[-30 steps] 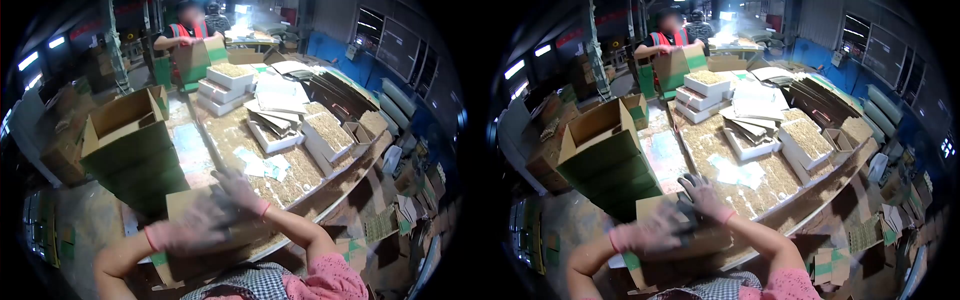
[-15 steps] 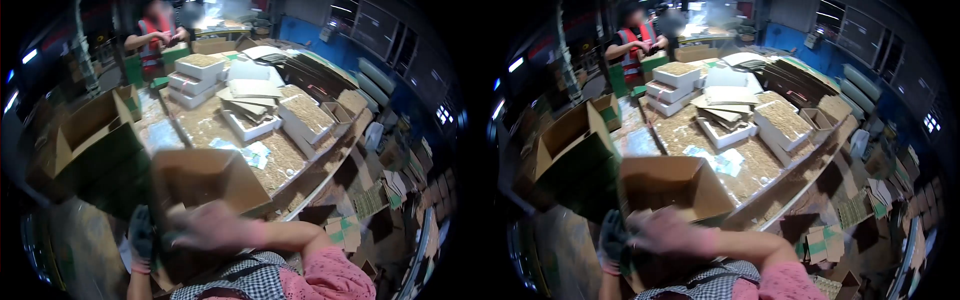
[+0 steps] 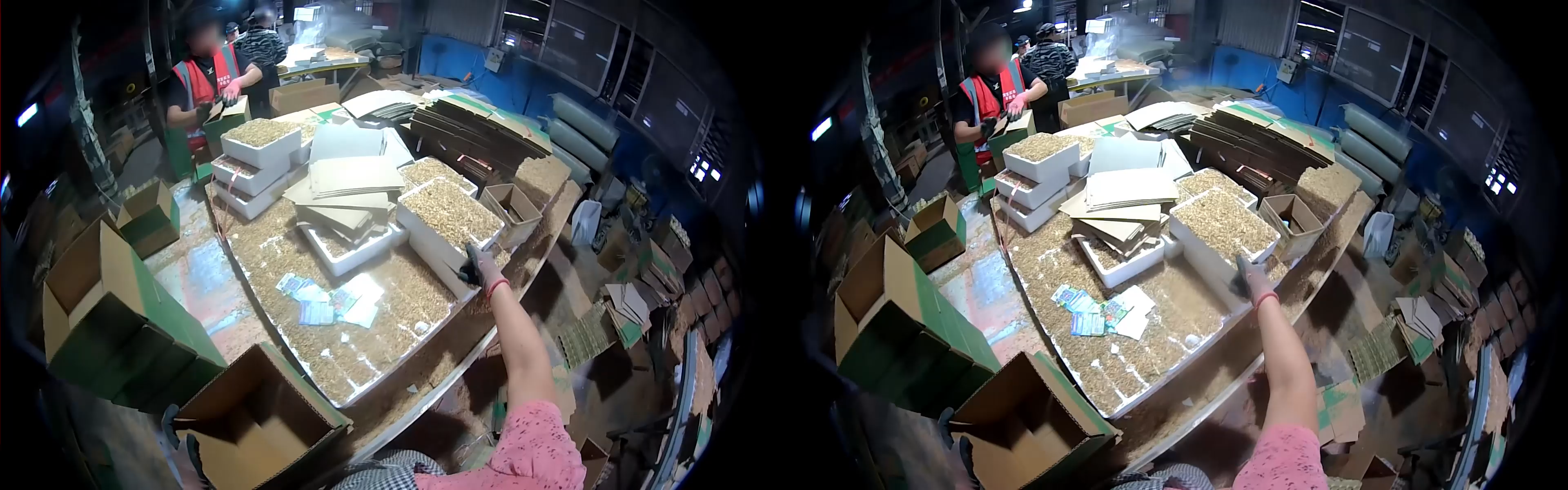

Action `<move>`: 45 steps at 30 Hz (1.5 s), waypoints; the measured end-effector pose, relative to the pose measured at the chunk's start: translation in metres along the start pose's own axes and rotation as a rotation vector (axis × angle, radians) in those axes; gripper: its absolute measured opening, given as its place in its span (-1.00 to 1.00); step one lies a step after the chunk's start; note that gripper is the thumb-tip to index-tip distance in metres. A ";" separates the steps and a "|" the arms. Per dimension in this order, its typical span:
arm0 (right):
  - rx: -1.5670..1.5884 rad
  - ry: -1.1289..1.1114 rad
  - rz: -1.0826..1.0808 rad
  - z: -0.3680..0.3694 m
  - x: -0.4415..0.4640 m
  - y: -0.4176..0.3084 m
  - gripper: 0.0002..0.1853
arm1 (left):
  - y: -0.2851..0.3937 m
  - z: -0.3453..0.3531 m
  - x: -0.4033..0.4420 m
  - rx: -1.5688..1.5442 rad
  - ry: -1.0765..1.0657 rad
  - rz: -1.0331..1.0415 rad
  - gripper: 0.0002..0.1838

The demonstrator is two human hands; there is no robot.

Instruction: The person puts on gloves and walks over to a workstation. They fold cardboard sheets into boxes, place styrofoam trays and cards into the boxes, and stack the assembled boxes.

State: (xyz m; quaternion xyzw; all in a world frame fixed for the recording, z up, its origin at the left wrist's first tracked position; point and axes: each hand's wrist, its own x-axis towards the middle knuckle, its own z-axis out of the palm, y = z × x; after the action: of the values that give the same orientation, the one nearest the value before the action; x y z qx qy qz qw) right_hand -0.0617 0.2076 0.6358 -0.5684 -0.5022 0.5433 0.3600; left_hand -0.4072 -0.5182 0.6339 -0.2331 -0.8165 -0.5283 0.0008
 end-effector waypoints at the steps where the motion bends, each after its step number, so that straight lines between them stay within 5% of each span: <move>1: 0.051 -0.101 0.049 -0.003 0.017 0.002 -0.59 | 0.038 0.013 0.001 0.022 -0.027 -0.048 -0.45; 3: 0.101 -0.233 0.080 -0.012 0.032 0.000 -0.57 | 0.104 0.035 0.002 -0.134 -0.075 -0.177 -0.44; 5: 0.076 -0.231 0.078 -0.035 -0.029 -0.042 -0.63 | 0.094 0.029 0.004 -0.306 -0.099 -0.265 -0.42; 7: -0.100 -0.276 -0.067 -0.086 -0.046 -0.045 -0.51 | 0.050 0.011 0.005 -0.921 -0.203 -0.435 -0.40; 8: -0.403 -0.338 -0.327 -0.129 -0.036 -0.022 -0.47 | 0.048 0.012 0.000 -1.127 -0.224 -0.501 -0.39; 10: -0.435 -0.329 -0.230 -0.162 -0.046 0.006 -0.40 | 0.113 0.044 -0.006 -0.325 -0.035 -0.101 -0.53; 11: -0.169 -0.252 0.131 -0.165 -0.060 0.006 -0.36 | 0.109 0.042 -0.001 -0.322 -0.022 -0.116 -0.53; 13: -0.013 -0.265 0.102 -0.150 -0.079 0.006 -0.38 | 0.094 0.036 0.010 -0.096 -0.085 0.052 -0.69; 15: 0.403 -0.341 0.058 -0.142 -0.065 0.035 -0.40 | 0.108 0.035 0.019 -0.253 -0.173 -0.194 -0.78; 18: 0.417 -0.338 0.116 -0.102 -0.101 0.016 -0.41 | 0.116 0.031 0.033 -0.195 -0.181 -0.357 -0.55; 20: 0.642 -0.542 0.238 -0.083 -0.139 -0.002 -0.38 | 0.132 0.034 0.038 -0.178 -0.176 -0.442 -0.51; 25: 0.541 -0.726 0.220 -0.033 -0.240 -0.045 -0.36 | 0.156 0.040 0.063 -0.256 -0.279 -0.222 -0.48; 26: -0.014 -0.760 -0.354 -0.024 -0.256 -0.062 -0.42 | 0.158 0.046 0.071 -0.175 -0.268 -0.056 -0.46; 29: 0.182 -0.992 0.062 0.028 -0.334 -0.145 -0.38 | 0.180 0.061 0.075 0.008 -0.195 0.270 -0.45; 31: -0.056 -1.085 -0.147 0.060 -0.351 -0.157 -0.23 | 0.205 0.062 0.069 -0.096 -0.272 0.223 -0.44; 34: -0.340 -1.317 -0.189 0.104 -0.351 -0.123 -0.40 | 0.190 0.059 0.061 -0.037 -0.230 0.349 -0.41; 36: -0.711 -1.416 -0.294 0.153 -0.350 -0.086 -0.54 | 0.169 0.031 0.050 -0.328 -0.263 0.024 -0.41; 38: -1.129 -1.518 -0.510 0.213 -0.357 -0.051 -0.57 | 0.184 0.000 0.037 -0.170 -0.290 -0.018 -0.44; 41: -1.570 -1.505 -1.113 0.242 -0.386 -0.064 -0.61 | 0.152 -0.020 0.029 -0.039 -0.270 -0.176 -0.40; 43: -1.275 -1.771 -0.779 0.353 -0.352 0.093 -0.50 | 0.112 -0.023 0.034 -0.066 -0.206 -0.184 -0.40; 45: -1.657 -1.589 -1.690 0.261 -0.409 -0.069 -0.59 | 0.110 -0.018 0.042 -0.117 -0.063 -0.233 -0.39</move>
State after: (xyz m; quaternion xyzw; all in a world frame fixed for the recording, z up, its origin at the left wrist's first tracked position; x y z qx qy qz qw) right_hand -0.2906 -0.2051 0.7670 0.3049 -0.9171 -0.1079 -0.2331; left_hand -0.4065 -0.4808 0.7472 -0.1526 -0.8055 -0.5638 -0.0999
